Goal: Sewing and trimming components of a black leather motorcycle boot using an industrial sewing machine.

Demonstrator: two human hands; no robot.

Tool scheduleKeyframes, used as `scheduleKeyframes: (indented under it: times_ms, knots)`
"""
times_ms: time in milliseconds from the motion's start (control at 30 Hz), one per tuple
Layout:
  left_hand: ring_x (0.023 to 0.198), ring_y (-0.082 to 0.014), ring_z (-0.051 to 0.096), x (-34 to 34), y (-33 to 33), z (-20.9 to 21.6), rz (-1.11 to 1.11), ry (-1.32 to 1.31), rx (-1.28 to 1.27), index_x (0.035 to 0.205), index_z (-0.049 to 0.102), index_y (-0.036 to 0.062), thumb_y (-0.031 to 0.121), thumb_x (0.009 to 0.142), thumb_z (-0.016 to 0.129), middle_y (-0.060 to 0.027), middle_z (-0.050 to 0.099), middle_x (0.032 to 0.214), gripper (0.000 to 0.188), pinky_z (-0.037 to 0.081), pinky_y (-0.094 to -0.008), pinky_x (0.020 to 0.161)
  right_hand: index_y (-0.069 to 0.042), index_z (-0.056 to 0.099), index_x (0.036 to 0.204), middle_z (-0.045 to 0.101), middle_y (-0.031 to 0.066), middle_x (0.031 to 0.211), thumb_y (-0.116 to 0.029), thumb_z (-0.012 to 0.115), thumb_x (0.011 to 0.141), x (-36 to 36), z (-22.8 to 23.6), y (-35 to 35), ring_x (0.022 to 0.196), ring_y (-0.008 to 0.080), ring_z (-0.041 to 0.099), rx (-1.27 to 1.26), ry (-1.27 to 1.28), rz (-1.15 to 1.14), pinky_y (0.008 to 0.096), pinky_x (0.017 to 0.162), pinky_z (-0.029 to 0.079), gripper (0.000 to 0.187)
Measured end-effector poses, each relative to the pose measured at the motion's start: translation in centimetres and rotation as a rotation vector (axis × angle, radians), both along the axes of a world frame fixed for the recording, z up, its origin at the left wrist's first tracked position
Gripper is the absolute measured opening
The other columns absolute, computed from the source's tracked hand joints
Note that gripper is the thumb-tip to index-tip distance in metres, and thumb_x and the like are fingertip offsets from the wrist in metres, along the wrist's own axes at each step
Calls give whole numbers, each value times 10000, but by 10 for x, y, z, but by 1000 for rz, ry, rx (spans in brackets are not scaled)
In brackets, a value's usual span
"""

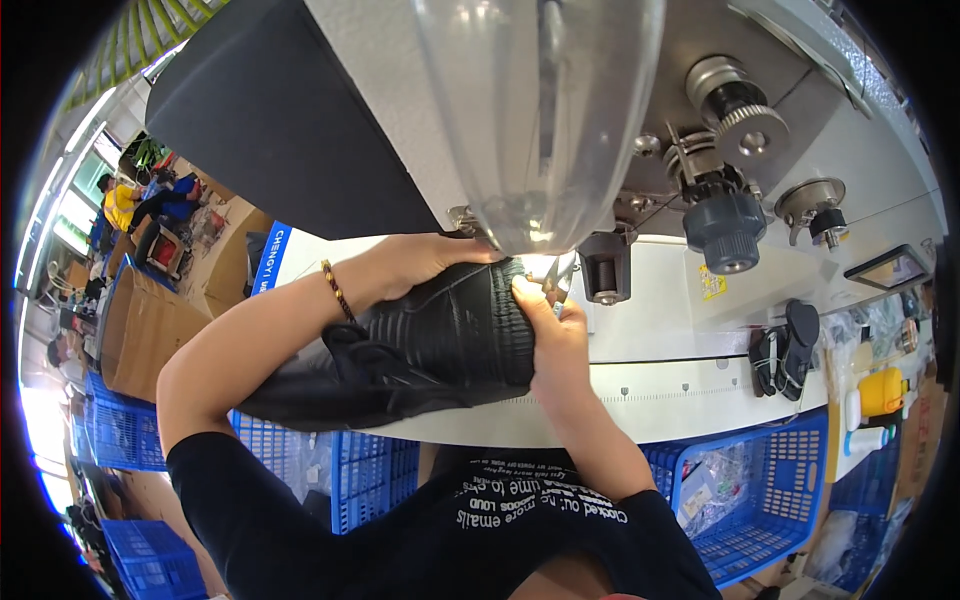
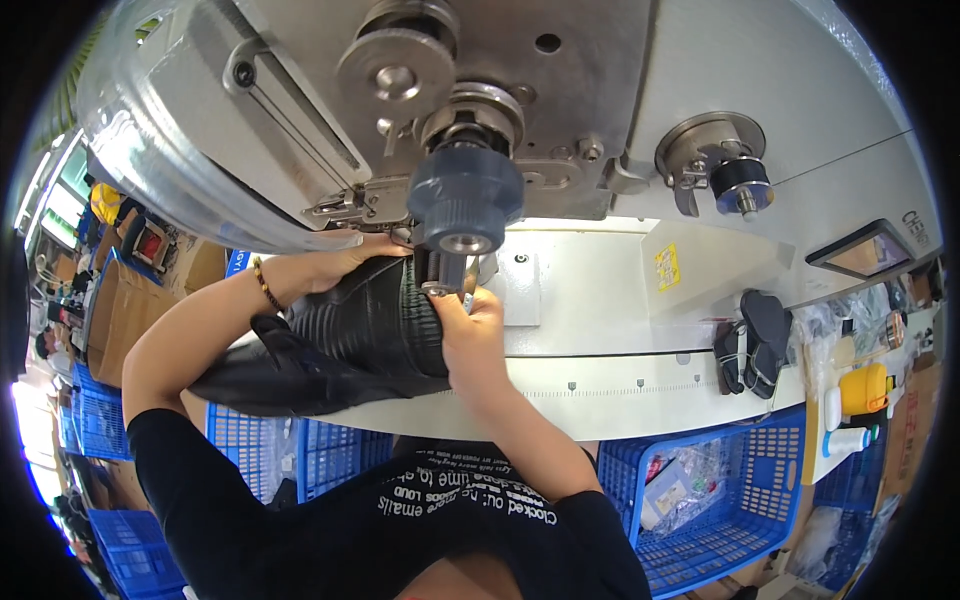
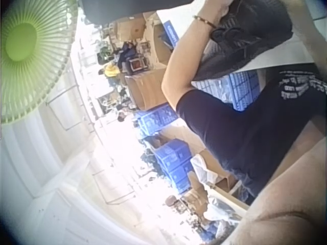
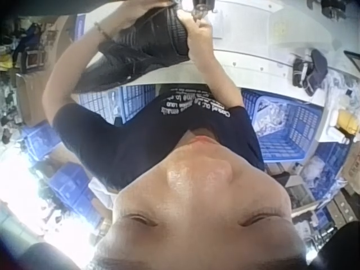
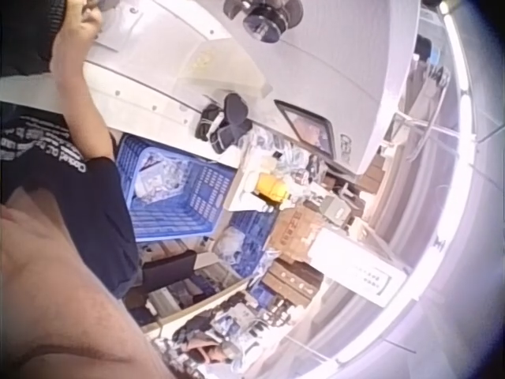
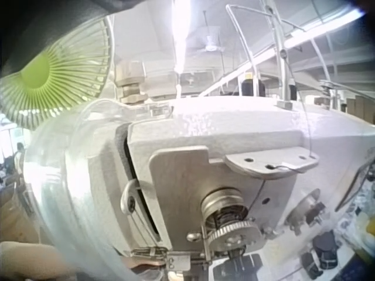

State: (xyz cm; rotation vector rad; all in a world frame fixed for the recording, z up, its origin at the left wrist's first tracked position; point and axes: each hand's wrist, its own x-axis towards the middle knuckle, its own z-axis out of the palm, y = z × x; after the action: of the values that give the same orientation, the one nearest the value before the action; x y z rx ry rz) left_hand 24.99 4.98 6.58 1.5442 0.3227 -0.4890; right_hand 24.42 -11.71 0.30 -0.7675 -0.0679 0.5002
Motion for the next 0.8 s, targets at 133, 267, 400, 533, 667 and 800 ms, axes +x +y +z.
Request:
scheduleKeyframes:
  times_ms: [133,267,400,533,667,800]
  knots:
    - [754,-109,577,-21,-25,-1,293,-383,149,947,583,-12,116,690,710,-66,618,870,314,475,-236,698,14,593,717,581,21,641,-59,520,797,18,6,-23,526,46,510,-229,-155,67,179,453,388,131]
    - [752,-102,568,-25,-30,0,283,-306,119,897,600,-3,135,690,709,-52,614,845,271,468,-234,697,-10,584,637,507,-50,552,-100,542,807,26,7,-32,492,4,413,-385,-418,77,177,423,303,196]
    - [755,-103,567,-18,-16,-6,225,-365,187,895,603,2,144,690,712,-48,616,830,272,463,-229,694,-5,548,619,430,-72,515,-134,547,816,19,8,-27,477,5,334,-471,-544,67,209,412,251,236]
    - [755,-95,565,-5,-1,-4,79,-193,94,884,608,7,163,697,712,-44,615,837,265,461,-225,687,-12,501,591,373,-63,492,-165,546,822,12,11,-25,486,13,309,-578,-669,51,227,419,238,280]
    - [755,-99,570,-8,3,-15,53,-166,23,912,589,8,173,717,703,-40,610,840,279,469,-225,676,-12,489,583,365,-55,494,-177,546,822,8,4,-21,492,22,311,-521,-625,64,237,425,249,296]
    - [766,-115,574,-24,-13,-22,211,-293,-94,995,520,-27,130,721,698,-63,593,887,362,480,-241,697,-14,477,567,391,-44,496,-200,572,804,18,3,-25,490,38,339,-506,-624,38,245,428,274,315]
